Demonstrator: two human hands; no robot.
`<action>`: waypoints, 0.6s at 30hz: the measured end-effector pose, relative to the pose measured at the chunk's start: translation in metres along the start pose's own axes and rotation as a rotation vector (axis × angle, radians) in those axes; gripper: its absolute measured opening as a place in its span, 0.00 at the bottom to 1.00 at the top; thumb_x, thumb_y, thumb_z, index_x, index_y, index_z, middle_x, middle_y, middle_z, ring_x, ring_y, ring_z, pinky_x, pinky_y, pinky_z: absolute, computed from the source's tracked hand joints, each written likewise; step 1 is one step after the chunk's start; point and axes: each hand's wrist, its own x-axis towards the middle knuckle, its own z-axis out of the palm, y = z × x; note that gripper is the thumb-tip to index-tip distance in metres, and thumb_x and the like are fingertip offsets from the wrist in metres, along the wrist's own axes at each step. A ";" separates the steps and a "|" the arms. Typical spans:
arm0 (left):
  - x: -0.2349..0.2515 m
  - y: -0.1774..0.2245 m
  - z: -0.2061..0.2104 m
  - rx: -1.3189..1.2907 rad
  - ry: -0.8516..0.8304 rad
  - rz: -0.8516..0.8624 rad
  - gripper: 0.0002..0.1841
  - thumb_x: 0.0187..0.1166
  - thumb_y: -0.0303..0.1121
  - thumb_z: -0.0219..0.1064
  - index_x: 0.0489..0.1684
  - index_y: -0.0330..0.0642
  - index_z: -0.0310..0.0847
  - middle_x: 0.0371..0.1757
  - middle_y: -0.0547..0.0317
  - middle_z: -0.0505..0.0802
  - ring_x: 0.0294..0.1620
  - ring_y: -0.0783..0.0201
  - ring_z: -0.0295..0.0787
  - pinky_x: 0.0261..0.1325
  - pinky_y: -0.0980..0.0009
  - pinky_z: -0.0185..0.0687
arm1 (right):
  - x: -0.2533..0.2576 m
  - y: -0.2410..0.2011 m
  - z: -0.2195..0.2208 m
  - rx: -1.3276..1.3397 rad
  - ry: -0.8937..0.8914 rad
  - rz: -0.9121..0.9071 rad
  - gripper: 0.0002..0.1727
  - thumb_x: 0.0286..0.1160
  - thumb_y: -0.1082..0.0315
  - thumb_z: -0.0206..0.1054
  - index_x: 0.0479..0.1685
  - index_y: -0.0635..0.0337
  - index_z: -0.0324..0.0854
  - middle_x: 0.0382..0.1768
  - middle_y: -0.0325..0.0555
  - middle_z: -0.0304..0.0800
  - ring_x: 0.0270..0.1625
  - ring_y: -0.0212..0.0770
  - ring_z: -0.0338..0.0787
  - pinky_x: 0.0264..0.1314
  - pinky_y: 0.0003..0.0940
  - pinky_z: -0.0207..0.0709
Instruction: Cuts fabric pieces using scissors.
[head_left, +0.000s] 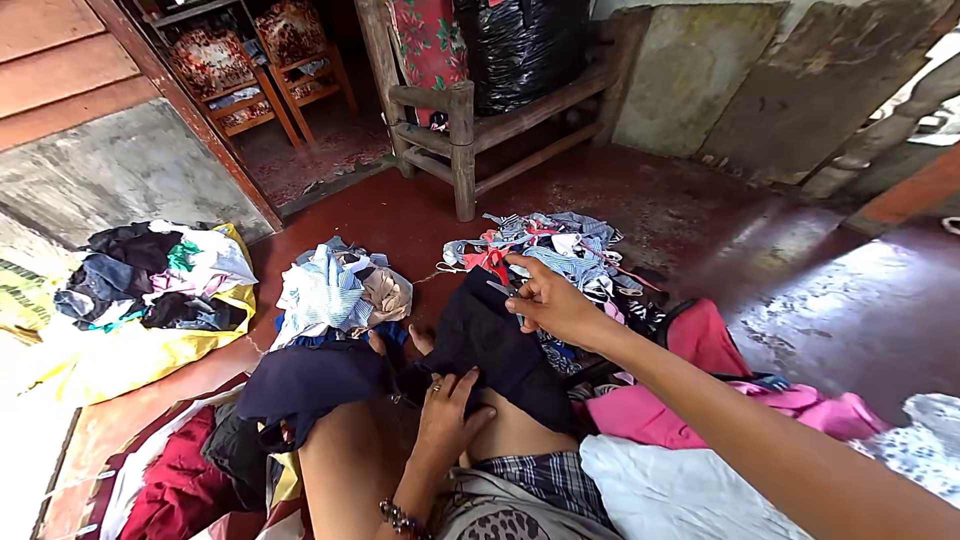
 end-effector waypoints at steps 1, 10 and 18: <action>0.002 -0.003 0.000 -0.017 0.003 -0.015 0.27 0.78 0.53 0.69 0.73 0.51 0.84 0.63 0.50 0.92 0.66 0.49 0.88 0.72 0.44 0.79 | -0.004 -0.005 0.000 0.071 -0.020 0.003 0.38 0.83 0.75 0.65 0.92 0.49 0.55 0.39 0.55 0.86 0.30 0.45 0.90 0.37 0.42 0.90; 0.018 0.003 -0.030 -0.004 0.313 0.103 0.07 0.68 0.38 0.74 0.37 0.49 0.94 0.41 0.60 0.92 0.48 0.62 0.90 0.54 0.62 0.88 | -0.032 -0.025 -0.008 0.063 -0.172 -0.170 0.42 0.72 0.87 0.60 0.87 0.41 0.68 0.46 0.50 0.89 0.32 0.42 0.87 0.32 0.35 0.83; 0.043 0.032 -0.080 -0.044 0.172 0.165 0.13 0.75 0.24 0.62 0.49 0.46 0.91 0.53 0.58 0.95 0.55 0.62 0.93 0.58 0.59 0.89 | -0.043 -0.014 -0.008 -0.438 0.011 -0.268 0.42 0.78 0.76 0.66 0.93 0.39 0.59 0.48 0.48 0.91 0.39 0.44 0.90 0.47 0.50 0.87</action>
